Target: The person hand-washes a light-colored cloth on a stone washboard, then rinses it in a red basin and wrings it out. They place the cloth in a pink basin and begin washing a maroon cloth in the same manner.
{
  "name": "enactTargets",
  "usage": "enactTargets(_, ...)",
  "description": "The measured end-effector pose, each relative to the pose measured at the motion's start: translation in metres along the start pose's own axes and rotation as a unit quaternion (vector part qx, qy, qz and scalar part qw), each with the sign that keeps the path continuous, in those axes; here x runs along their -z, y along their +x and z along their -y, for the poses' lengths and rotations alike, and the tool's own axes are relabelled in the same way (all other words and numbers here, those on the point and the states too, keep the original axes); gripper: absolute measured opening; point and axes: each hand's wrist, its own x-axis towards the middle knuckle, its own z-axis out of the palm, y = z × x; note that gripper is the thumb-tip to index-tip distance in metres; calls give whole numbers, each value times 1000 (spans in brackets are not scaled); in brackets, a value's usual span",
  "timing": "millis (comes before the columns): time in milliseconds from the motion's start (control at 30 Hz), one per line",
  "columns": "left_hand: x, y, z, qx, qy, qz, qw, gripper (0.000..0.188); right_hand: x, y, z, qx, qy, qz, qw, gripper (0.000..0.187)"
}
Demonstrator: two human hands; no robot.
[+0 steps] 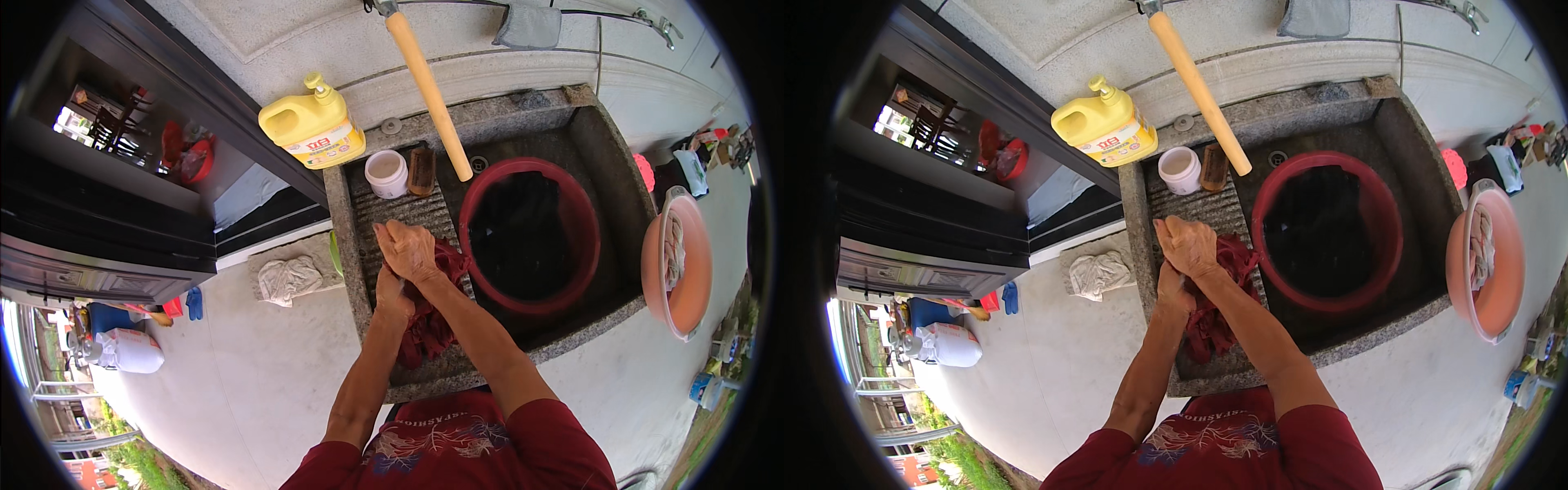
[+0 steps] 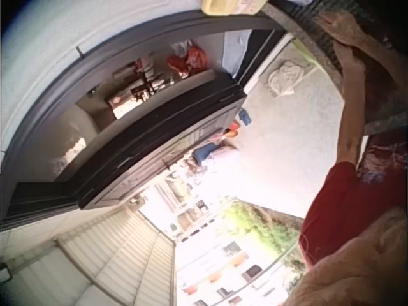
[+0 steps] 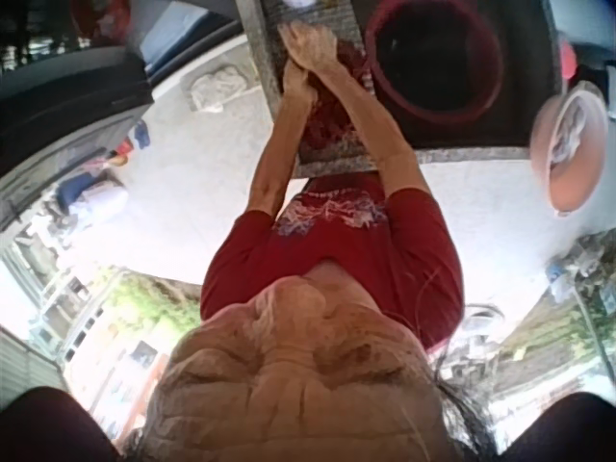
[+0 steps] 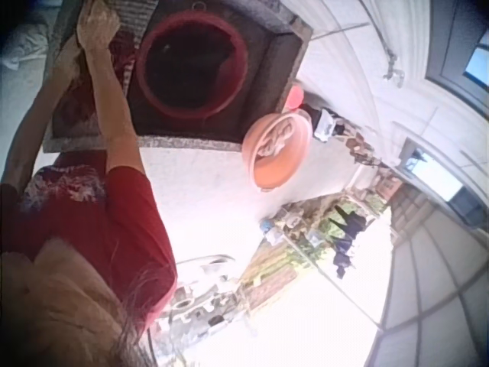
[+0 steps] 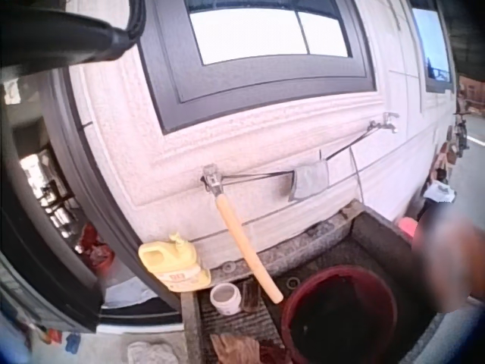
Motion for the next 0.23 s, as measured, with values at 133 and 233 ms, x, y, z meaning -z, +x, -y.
enactTargets(133, -31, -9, -21, 93, -126, -152, 976, 33, -3, -8, -4, 4, -20, 3, 1000, 35)
enactTargets(233, 29, -9, -29, 64, -165, 7, 984, 33, 11, -46, 40, 102, 28, 38, 994, 19)
